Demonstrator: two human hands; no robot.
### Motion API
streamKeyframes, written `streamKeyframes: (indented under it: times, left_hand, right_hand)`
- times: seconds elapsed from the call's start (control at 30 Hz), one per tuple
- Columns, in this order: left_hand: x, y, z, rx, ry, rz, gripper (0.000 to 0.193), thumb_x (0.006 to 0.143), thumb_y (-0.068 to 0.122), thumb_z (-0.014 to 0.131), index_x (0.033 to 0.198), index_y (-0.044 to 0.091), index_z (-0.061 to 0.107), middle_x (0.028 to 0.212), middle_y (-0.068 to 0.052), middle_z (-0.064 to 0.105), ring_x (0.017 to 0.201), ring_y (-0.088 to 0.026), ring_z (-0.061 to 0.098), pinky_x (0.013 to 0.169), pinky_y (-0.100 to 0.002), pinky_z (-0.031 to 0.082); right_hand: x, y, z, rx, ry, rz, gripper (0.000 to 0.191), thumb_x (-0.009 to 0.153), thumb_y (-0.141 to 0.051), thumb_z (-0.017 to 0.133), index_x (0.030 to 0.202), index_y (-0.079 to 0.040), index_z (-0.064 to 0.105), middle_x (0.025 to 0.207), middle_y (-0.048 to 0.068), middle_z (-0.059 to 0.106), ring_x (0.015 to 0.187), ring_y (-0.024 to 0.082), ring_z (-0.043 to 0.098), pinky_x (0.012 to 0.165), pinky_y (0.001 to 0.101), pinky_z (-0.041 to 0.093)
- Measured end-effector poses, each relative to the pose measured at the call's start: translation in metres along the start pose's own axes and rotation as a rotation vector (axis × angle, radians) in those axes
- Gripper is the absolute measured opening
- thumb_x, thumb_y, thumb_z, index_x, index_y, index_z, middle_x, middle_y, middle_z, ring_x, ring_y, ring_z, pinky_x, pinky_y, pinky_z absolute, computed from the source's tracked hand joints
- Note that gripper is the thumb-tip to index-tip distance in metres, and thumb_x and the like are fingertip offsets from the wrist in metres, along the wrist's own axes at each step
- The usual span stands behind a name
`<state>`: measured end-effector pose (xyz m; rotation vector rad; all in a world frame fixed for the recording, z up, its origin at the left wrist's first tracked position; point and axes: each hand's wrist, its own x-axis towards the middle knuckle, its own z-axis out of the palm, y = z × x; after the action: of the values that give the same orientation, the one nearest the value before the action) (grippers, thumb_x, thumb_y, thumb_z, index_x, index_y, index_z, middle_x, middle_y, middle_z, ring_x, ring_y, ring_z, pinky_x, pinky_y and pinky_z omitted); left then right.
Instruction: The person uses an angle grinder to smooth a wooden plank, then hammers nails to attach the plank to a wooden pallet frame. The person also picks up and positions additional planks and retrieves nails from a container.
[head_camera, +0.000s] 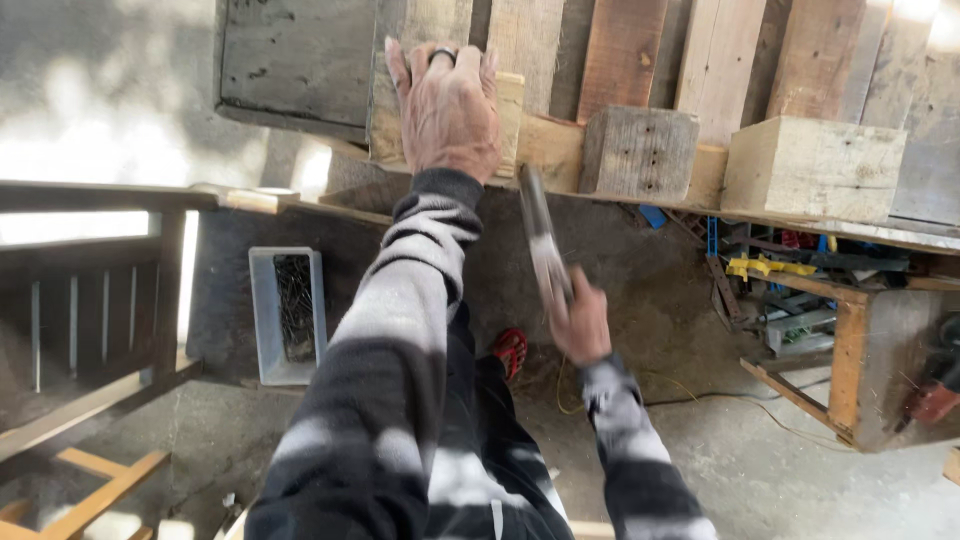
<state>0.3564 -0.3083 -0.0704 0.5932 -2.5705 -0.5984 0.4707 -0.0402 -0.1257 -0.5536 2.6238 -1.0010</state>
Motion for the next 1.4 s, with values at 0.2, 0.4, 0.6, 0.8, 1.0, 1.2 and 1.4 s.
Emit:
streamKeyframes:
  times: [0.2, 0.4, 0.6, 0.8, 1.0, 1.2, 1.4]
  left_hand:
    - [-0.004, 0.001, -0.005, -0.022, 0.038, -0.002, 0.028, 0.105, 0.026, 0.053, 0.096, 0.006, 0.070, 0.095, -0.016, 0.071, 0.112, -0.034, 0.060, 0.122, -0.057, 0.019]
    - [-0.008, 0.003, -0.002, -0.084, 0.115, -0.008, 0.024, 0.106, 0.022, 0.054, 0.101, 0.004, 0.069, 0.106, -0.016, 0.071, 0.121, -0.034, 0.057, 0.125, -0.054, 0.021]
    - [-0.006, 0.004, -0.008, -0.076, 0.104, -0.010, 0.024, 0.108, 0.022, 0.051, 0.105, 0.004, 0.067, 0.109, -0.015, 0.070, 0.123, -0.032, 0.057, 0.127, -0.052, 0.021]
    - [-0.004, 0.005, -0.008, -0.124, 0.164, -0.055, 0.020, 0.108, 0.020, 0.052, 0.109, 0.006, 0.065, 0.117, -0.012, 0.068, 0.128, -0.031, 0.055, 0.126, -0.052, 0.024]
    - [-0.007, 0.005, -0.007, -0.139, 0.206, -0.053, 0.018, 0.109, 0.020, 0.053, 0.112, 0.007, 0.065, 0.123, -0.011, 0.067, 0.131, -0.031, 0.054, 0.127, -0.053, 0.027]
    - [-0.008, 0.003, -0.008, -0.139, 0.203, -0.066, 0.020, 0.107, 0.016, 0.054, 0.120, 0.004, 0.064, 0.125, -0.014, 0.066, 0.130, -0.033, 0.054, 0.127, -0.055, 0.026]
    - [-0.010, 0.006, -0.019, -0.062, 0.065, -0.008, 0.026, 0.100, 0.009, 0.058, 0.125, 0.008, 0.065, 0.122, -0.012, 0.067, 0.132, -0.032, 0.055, 0.127, -0.058, 0.020]
  right_hand:
    - [-0.018, -0.028, -0.017, 0.904, 0.084, 0.313, 0.030, 0.100, -0.035, 0.058, 0.099, -0.005, 0.058, 0.070, 0.002, 0.059, 0.052, 0.011, 0.055, 0.048, 0.0269, 0.042]
    - [-0.021, -0.044, -0.021, 0.708, 0.103, -0.051, 0.033, 0.100, -0.043, 0.062, 0.098, -0.011, 0.056, 0.071, -0.001, 0.055, 0.054, 0.009, 0.048, 0.047, 0.0235, 0.036]
    - [0.014, -0.050, -0.032, 0.733, 0.131, 0.373, 0.035, 0.102, -0.043, 0.059, 0.093, -0.009, 0.054, 0.063, -0.001, 0.054, 0.046, 0.009, 0.050, 0.040, 0.0249, 0.038]
    - [0.001, -0.072, -0.044, 0.880, 0.382, -0.483, 0.049, 0.104, -0.053, 0.063, 0.105, -0.006, 0.050, 0.080, 0.004, 0.059, 0.066, 0.011, 0.057, 0.057, 0.0317, 0.049]
    - [0.004, -0.058, -0.026, 0.621, -0.067, 0.538, 0.037, 0.103, -0.040, 0.058, 0.093, -0.004, 0.055, 0.058, 0.003, 0.051, 0.043, 0.009, 0.045, 0.039, 0.0262, 0.036]
    - [0.002, -0.054, -0.014, 0.807, 0.003, 0.260, 0.037, 0.104, -0.038, 0.060, 0.133, -0.016, 0.056, 0.072, -0.004, 0.055, 0.055, 0.004, 0.046, 0.048, 0.0234, 0.040]
    - [-0.015, -0.056, -0.035, 0.810, 0.028, 0.637, 0.037, 0.103, -0.038, 0.059, 0.099, -0.001, 0.058, 0.061, 0.003, 0.051, 0.045, 0.011, 0.047, 0.041, 0.0276, 0.039]
